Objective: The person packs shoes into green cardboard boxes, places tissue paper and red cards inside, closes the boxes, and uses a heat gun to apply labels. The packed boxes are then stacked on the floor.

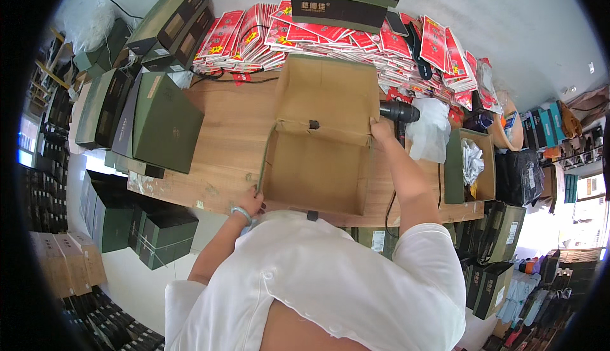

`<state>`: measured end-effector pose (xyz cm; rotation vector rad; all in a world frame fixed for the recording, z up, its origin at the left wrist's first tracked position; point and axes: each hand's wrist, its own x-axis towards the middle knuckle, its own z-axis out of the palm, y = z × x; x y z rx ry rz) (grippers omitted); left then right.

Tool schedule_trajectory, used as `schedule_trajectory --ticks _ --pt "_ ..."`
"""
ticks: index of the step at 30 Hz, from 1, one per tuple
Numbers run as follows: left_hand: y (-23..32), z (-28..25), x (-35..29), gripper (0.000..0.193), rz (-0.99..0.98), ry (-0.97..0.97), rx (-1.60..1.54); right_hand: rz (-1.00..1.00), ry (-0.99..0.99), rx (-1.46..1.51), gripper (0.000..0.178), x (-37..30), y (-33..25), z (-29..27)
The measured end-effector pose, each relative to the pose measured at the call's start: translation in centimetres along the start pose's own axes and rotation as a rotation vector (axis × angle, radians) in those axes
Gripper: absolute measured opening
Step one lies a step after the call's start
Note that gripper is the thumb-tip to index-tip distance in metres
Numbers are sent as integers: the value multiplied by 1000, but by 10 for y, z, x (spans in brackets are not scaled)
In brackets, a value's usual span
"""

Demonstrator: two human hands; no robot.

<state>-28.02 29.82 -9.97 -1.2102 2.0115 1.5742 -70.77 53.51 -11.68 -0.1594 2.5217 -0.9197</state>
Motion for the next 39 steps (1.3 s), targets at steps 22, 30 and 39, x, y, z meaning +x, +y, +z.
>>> schedule_trajectory --ticks 22,30,39 --pt "31 -29 66 77 331 297 -120 -226 -11 546 69 -158 16 72" --pt "-7 -43 85 70 209 91 -474 -233 22 508 59 -172 -2 75" --pt "24 -234 57 83 447 309 -612 -576 198 351 47 -225 -94 16"
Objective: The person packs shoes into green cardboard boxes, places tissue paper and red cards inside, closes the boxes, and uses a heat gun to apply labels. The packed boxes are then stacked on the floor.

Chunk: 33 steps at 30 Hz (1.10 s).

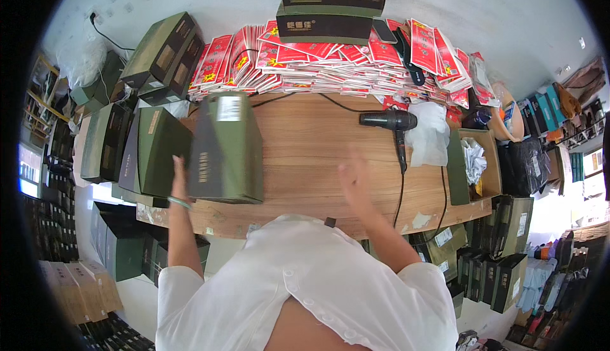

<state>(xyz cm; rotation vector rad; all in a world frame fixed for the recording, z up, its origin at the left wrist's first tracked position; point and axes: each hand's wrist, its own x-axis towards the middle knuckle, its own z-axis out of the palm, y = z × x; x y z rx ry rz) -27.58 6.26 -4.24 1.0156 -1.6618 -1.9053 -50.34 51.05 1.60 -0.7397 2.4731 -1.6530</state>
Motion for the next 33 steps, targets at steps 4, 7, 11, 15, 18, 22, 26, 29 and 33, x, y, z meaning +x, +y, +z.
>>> schedule_trajectory --ticks 4,7,11,15,18,22,26,29,33 --pt "136 58 -50 87 93 -50 399 289 219 -263 51 27 114 -25" --pt "112 85 -52 88 315 203 1000 459 281 -688 65 49 189 -55" --pt "128 134 -78 82 678 -86 1077 534 167 -710 76 72 272 -98" --pt "139 167 -101 74 597 -186 1336 534 51 -458 74 91 305 -107" --pt "138 183 -119 103 581 -260 1571 587 67 -602 76 108 325 -102" --pt "142 188 -126 132 565 -340 1635 752 -70 -301 59 135 387 -114" --pt "140 194 -143 137 535 -383 1714 1033 -162 593 33 157 331 -109" --pt "138 196 -147 125 606 -402 1648 882 -134 746 29 134 273 -102" --pt "132 188 -143 113 726 -338 1535 559 -22 440 23 76 155 -99"
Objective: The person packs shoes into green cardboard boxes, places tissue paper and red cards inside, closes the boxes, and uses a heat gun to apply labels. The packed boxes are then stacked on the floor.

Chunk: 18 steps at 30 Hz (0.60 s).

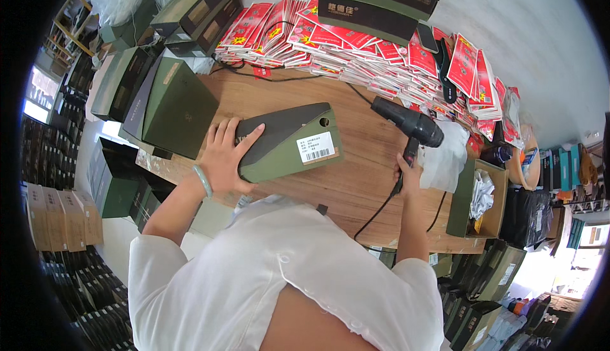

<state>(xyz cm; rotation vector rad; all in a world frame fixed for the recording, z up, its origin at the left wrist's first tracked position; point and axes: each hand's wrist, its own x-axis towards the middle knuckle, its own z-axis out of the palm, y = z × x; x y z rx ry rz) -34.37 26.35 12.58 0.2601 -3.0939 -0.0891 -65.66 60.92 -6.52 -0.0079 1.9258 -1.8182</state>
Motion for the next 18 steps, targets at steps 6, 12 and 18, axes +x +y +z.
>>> schedule_trajectory --ticks 6,12,18 --pt "-11 -8 -3 112 -83 142 72 -239 71 17 33 -129 -47 26" --pt "-11 25 -15 107 -141 265 120 -364 96 -132 39 -190 -62 57" --pt "-14 27 -20 107 -116 308 96 -453 109 -335 51 -210 -53 89"
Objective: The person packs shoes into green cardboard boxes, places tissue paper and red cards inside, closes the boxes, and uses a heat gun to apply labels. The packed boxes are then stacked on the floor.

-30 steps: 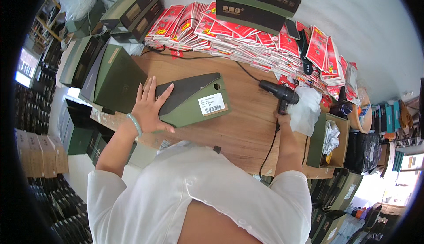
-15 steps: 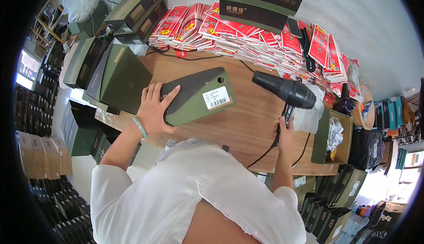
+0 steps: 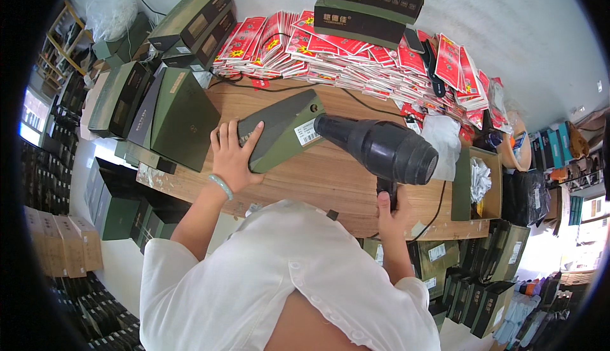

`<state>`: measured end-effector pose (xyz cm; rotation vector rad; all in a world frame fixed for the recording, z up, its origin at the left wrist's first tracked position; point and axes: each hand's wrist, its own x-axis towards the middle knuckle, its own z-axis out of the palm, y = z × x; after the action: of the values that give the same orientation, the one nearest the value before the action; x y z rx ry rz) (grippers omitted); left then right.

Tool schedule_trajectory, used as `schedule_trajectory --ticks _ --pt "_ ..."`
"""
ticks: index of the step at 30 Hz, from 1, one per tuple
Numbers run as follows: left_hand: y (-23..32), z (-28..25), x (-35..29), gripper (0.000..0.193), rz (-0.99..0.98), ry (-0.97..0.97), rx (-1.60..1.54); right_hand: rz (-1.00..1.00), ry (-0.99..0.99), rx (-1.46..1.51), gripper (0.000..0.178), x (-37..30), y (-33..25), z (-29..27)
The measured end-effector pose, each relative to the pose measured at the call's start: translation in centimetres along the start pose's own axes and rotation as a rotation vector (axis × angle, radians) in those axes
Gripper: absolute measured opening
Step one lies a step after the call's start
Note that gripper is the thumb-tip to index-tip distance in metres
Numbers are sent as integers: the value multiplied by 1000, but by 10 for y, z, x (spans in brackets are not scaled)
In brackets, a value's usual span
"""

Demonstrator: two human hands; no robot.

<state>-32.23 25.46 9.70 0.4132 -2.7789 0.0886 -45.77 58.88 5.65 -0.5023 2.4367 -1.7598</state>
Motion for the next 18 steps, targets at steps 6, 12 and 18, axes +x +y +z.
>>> schedule_trajectory --ticks 6,12,18 --pt "-3 -5 -6 111 -6 -41 -6 -225 59 -126 42 -11 -44 17" --pt "-13 3 -6 102 -6 75 -46 -140 20 -132 41 -19 -63 22" --pt "-14 0 -5 100 -40 121 -126 -123 30 -92 42 -26 -45 30"
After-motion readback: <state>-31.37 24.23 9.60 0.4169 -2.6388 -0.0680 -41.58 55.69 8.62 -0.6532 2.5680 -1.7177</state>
